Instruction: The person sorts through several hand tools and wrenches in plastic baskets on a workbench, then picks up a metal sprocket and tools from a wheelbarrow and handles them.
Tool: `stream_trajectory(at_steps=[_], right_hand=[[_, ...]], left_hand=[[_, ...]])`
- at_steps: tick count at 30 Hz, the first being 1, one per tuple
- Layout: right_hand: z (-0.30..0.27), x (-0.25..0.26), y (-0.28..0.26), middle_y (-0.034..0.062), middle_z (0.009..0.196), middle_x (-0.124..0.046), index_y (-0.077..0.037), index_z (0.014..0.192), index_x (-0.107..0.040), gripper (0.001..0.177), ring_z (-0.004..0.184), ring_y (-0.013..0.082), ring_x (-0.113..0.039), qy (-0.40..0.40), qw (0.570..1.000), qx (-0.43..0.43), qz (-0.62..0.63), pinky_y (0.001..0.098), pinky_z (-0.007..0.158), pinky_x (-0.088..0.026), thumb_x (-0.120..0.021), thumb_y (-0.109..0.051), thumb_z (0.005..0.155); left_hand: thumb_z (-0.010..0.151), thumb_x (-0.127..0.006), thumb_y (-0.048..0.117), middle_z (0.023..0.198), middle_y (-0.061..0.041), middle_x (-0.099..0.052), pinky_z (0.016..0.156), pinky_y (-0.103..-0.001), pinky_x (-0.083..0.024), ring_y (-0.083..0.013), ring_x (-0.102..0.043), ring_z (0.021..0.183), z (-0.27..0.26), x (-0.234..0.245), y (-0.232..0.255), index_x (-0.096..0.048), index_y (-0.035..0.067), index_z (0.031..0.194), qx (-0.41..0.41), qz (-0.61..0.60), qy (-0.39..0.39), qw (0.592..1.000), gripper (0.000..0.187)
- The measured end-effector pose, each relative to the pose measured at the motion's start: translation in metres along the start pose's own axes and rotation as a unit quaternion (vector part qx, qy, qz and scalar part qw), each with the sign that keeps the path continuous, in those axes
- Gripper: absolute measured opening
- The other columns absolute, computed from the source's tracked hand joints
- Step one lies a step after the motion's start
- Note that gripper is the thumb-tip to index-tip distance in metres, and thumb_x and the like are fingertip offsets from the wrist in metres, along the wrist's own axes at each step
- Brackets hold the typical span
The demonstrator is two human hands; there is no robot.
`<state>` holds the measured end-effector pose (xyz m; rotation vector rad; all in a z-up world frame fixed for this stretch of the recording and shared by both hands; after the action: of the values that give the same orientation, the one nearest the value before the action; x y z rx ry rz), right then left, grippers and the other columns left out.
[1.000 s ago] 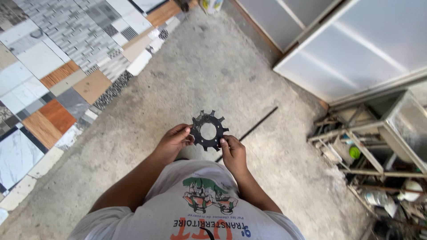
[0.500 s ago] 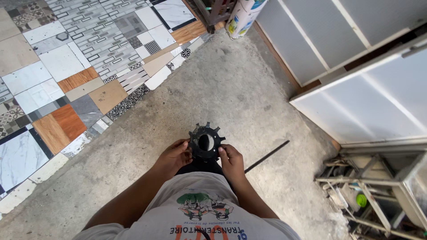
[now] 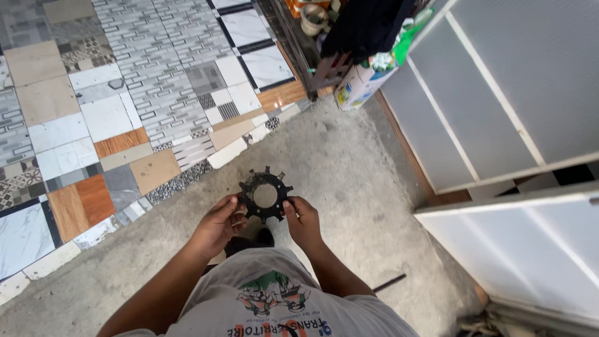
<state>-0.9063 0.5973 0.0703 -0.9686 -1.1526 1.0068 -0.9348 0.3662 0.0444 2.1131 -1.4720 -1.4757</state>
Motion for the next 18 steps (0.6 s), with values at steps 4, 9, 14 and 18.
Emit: stream_trajectory(at_steps=[4,9,14,18], right_hand=[[0.042,0.015,0.011,0.0067,0.086,-0.069,0.001,0.102,-0.067,0.021,0.077,0.0118,-0.069,-0.025,1.000,-0.013,0.000,0.0269,0.068,-0.054,-0.059,-0.019,0.101],[0.085,0.007,0.024,0.0066,0.083,-0.069,0.000,0.101,-0.069,0.021,0.072,0.0117,-0.065,-0.031,0.999,-0.016,-0.018,0.0271,0.064,-0.052,-0.059,-0.018,0.101],[0.124,-0.032,0.036,0.0073,0.078,-0.069,0.000,0.101,-0.070,0.019,0.067,0.0124,-0.064,-0.046,0.996,-0.079,-0.018,0.0272,0.059,-0.049,-0.061,-0.017,0.099],[0.161,-0.070,0.034,0.0074,0.085,-0.069,0.000,0.103,-0.068,0.018,0.072,0.0123,-0.066,-0.072,0.995,-0.067,-0.006,0.0273,0.061,-0.051,-0.061,-0.016,0.098]], left_hand=[[0.098,-0.057,0.035,0.095,0.000,-0.064,0.077,-0.035,-0.049,-0.0154,-0.060,0.082,0.023,-0.020,0.009,-0.056,0.015,0.126,0.003,-0.020,0.021,1.000,0.035],[0.100,-0.054,0.033,0.094,-0.001,-0.064,0.074,-0.034,-0.048,-0.0141,-0.056,0.078,0.043,-0.017,0.026,-0.057,0.015,0.128,0.031,0.014,0.058,0.998,0.034],[0.101,-0.055,0.032,0.093,-0.002,-0.063,0.076,-0.034,-0.049,-0.0140,-0.057,0.079,0.068,0.008,0.059,-0.055,0.014,0.124,0.039,-0.034,0.096,0.994,0.029],[0.100,-0.054,0.035,0.093,0.001,-0.064,0.080,-0.035,-0.052,-0.0138,-0.060,0.080,0.104,0.044,0.104,-0.058,0.014,0.121,0.040,0.006,0.104,0.994,0.030]])
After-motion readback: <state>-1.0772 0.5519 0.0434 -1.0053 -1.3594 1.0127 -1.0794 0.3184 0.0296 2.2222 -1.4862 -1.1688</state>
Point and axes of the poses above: each hand's wrist, its own z-axis towards the middle knuckle, its own x-axis out of the back of the hand, y = z × x, the point moved 1 cm from there along z, towards the middle knuckle
